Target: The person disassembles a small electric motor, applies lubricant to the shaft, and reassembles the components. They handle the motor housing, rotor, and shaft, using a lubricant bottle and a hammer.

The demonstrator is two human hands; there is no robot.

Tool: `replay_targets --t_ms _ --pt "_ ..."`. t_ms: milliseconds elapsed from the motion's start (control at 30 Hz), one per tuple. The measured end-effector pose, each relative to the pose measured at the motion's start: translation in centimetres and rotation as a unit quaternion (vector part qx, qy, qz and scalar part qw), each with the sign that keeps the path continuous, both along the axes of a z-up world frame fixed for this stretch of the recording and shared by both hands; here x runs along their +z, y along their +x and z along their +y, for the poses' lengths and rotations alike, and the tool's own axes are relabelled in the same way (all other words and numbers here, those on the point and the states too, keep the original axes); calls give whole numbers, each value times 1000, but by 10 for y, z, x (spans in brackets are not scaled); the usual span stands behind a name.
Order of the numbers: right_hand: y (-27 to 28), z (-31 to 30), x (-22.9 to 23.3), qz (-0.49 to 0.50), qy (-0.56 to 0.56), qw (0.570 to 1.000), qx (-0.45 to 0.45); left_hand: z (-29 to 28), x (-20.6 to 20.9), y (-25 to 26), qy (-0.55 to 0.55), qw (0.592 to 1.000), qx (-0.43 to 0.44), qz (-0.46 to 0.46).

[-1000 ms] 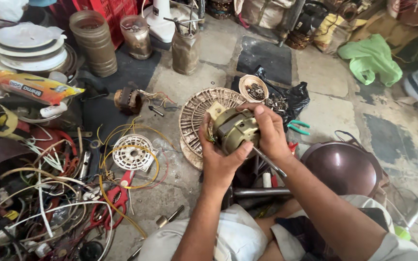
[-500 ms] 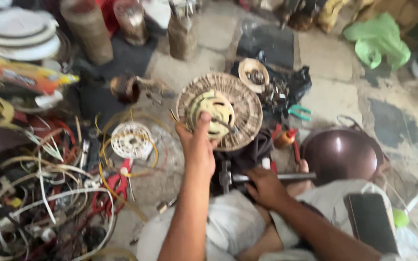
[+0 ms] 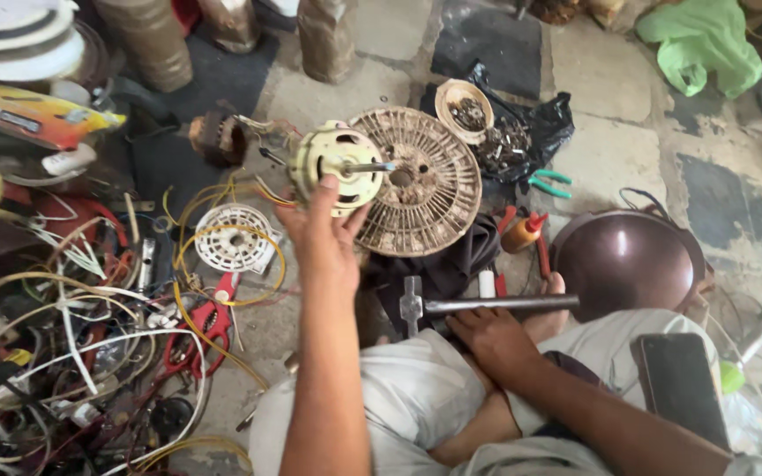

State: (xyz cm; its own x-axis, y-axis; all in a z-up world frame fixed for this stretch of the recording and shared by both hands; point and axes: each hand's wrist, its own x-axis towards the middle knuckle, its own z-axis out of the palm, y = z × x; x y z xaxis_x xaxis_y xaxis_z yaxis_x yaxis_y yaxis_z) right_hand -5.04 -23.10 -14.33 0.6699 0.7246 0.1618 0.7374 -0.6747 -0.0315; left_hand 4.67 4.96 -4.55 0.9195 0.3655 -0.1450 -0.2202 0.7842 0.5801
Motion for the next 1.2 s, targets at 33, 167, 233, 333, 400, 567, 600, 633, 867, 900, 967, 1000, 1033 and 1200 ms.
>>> replay_targets --t_ms 33,167,233,333,400,567,600,633,867,900,967,1000,1033,1200 --pt "-3 4 -5 -8 -36 999 -12 -7 0 -1 -7 1000 1 -17" --pt "3 6 -32 45 -210 973 -82 -22 3 -3 -17 996 -21 -84" --pt "9 7 -45 107 -283 948 -96 -24 3 -6 -22 995 -32 -96" --pt "19 5 -44 185 -321 923 -100 -25 0 -8 -22 992 -42 -119" --pt "30 3 -26 236 -283 922 -114 -27 1 -9 -12 990 -45 -130" --pt "35 -10 29 285 60 941 -171 -31 7 -11 126 972 23 -195" --pt "34 -16 35 275 175 931 -165 -32 8 -12 133 970 24 -204" --pt "34 -17 38 344 296 853 -258 -34 10 -13 141 966 24 -213" --pt "81 14 104 405 728 454 -316 -42 13 -24 179 962 -10 -205" --pt "83 22 120 383 729 469 -318 -42 13 -24 181 962 -7 -206" --pt "73 32 145 183 583 765 -205 -44 13 -22 182 960 -2 -212" --pt "71 37 155 71 471 869 -135 -45 14 -21 170 962 -5 -215" --pt "70 41 161 60 487 856 -165 -46 14 -21 157 963 -8 -218" --pt "61 58 170 83 641 752 -129 -45 13 -23 132 972 -16 -192"
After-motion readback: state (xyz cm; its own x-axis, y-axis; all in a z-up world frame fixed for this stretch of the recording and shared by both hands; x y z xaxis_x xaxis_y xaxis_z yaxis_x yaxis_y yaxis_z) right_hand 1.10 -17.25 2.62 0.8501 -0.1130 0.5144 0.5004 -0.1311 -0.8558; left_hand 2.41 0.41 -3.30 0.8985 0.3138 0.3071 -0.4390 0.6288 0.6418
